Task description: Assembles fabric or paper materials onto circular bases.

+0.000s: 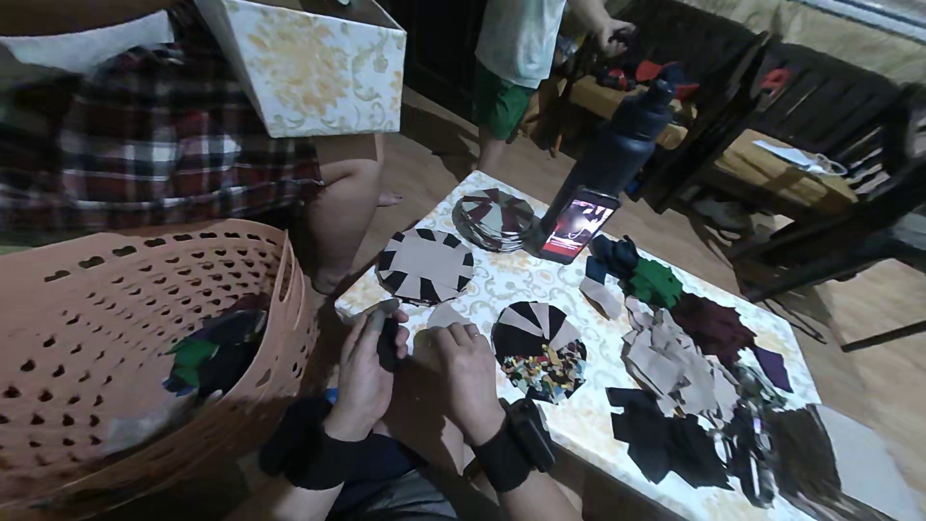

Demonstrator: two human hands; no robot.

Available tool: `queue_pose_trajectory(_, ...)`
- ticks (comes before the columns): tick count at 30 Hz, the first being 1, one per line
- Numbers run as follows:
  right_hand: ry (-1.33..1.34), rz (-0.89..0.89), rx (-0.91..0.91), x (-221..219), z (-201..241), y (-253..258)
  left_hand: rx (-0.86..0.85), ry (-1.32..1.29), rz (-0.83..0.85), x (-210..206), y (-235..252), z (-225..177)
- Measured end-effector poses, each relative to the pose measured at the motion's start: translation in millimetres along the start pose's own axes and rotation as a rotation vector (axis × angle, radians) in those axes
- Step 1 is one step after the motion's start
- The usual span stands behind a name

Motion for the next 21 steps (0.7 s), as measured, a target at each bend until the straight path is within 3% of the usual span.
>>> queue_pose_trajectory(3, 0.148, -0.063, -0.065, 8.8, -6.1, 2.0, 0.041, 0.007, 0.017, -1.4, -2.9, 1.7)
queue_pose_trajectory(8, 0.811, -0.44, -0.208, 38.7, -30.7, -4.4, 0.101, 0.089, 0.2, -18.6, -12.4, 11.9)
queue_pose_trajectory(12, 1.271, -0.535, -0.465, 58.1, -35.7, -18.6, 0.383, -0.013, 0.373, -48.6, -32.2, 25.3)
queue_pose_trajectory(15, 1.327, -0.587, -0.494, 63.3, -35.1, -31.8, 0.408, -0.107, 0.385, -67.3, -37.4, 28.7)
queue_pose_trajectory(18, 1.301, -0.588, -0.48, 70.6, -39.0, -43.3, 0.28, -0.053, 0.349, -77.0, -30.8, 28.8)
queue_pose_trajectory(21, 1.196, -0.481, -0.44, 80.0, -52.6, -51.8, 0.146, 0.095, 0.401, -80.3, -24.4, 26.5)
Point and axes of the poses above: each hand's wrist, its own y-axis towards the middle knuckle, its own x-axis out of the back of the hand, z = x × y, the point moved 4 cm from there along y, towards the middle knuckle, and after that the axes turned 1 degree about z, right-handed, at the moved point
